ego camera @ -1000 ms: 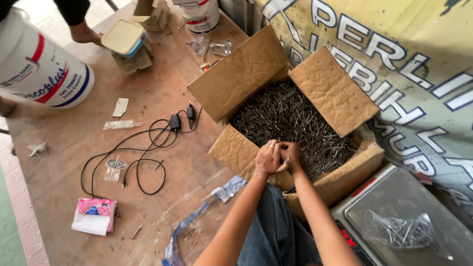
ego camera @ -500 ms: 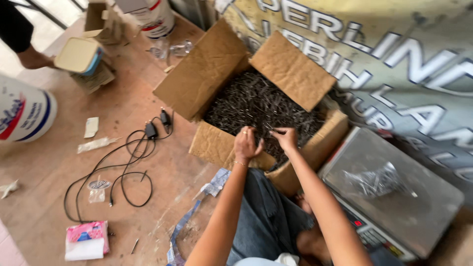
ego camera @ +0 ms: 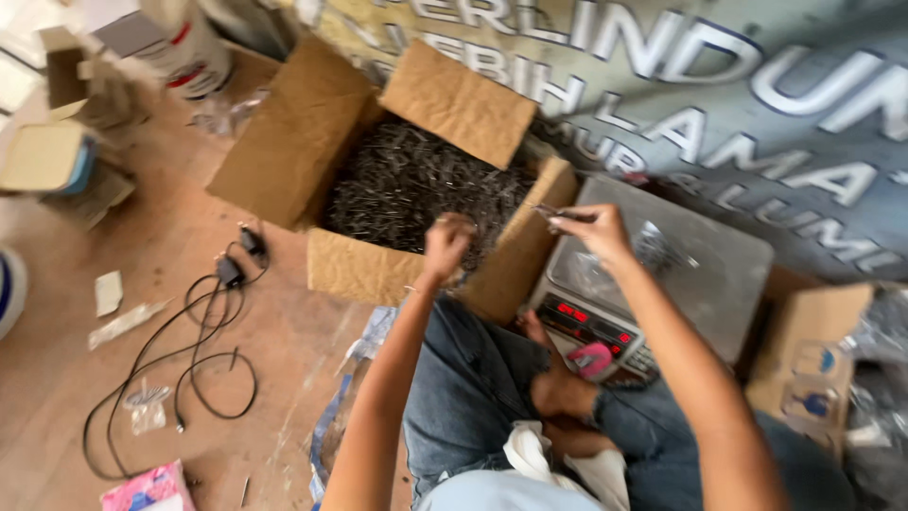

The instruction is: The person sits on the floor and weighs small metal nails using a digital scale. They scoop nails from a large cardboard box into a plastic bag, place the bag on the scale to measure the weight, and then seal the bag with a pink clip.

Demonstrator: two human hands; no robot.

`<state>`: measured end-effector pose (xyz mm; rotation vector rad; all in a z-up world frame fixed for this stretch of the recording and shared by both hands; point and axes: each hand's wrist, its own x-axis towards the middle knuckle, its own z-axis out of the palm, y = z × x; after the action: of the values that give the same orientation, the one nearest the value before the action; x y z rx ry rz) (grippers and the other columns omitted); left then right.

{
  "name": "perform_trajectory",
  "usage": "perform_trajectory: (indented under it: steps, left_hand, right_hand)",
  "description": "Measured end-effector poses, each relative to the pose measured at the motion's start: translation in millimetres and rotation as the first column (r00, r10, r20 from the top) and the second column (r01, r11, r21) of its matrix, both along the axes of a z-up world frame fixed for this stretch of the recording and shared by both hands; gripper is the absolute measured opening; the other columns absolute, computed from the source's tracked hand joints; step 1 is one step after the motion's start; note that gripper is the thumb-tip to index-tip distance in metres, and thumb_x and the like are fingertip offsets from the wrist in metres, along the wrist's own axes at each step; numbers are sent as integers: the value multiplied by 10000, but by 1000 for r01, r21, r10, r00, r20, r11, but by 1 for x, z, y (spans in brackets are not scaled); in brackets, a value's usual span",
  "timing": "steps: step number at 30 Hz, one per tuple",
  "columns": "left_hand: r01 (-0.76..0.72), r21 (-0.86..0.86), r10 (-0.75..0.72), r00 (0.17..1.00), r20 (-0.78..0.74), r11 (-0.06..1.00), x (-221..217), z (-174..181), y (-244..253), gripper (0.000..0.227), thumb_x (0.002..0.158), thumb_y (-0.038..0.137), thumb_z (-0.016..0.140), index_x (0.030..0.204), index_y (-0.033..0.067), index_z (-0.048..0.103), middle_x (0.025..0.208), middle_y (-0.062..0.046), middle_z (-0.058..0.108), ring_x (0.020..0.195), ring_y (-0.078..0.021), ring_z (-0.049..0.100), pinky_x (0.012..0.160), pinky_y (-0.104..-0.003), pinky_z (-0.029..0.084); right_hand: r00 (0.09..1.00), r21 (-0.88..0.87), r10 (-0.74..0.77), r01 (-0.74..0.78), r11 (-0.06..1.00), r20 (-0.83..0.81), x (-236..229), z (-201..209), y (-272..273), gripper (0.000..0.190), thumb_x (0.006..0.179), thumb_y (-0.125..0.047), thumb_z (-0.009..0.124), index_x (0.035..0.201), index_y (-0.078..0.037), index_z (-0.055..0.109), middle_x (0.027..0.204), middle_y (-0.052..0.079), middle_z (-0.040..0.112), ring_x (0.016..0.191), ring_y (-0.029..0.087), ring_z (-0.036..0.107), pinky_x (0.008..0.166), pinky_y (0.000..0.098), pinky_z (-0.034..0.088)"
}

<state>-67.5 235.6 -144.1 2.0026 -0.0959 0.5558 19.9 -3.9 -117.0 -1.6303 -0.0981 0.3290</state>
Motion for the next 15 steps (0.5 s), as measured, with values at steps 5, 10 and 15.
perform_trajectory:
  steps: [5,10,15]
  left_hand:
    - [367,76,-357,927,-118,927,13,-3,-105,195,755,172,629,929,129,706,1050,-176,619,934,-381,614,836,-432,498]
    - [321,479,-313,945,-100,817,30,-3,-146,151,715,270,705,851,204,702,988,5,667,1055,-164,591,847,-367,409]
    - [336,107,-318,935,-156,936,42,0,-163,396,708,238,745,1079,147,642,854,-38,672,798,-231,634,709,-332,516]
  right_hand:
    - [996,32,-92,93,995,-18,-6,10,-79,318,649,-52,820,919,26,671,794,145,667,671,169,654,608,259,542]
    - [990,-35,-133,134,990,45,-26,9,-124,327,627,-43,836,914,13,689,815,160,672,708,155,615,593,299,535]
    - [995,21,-94,93,995,31,-39,15,-133,314,616,-27,832,896,9,695,797,140,684,696,143,638,616,259,538]
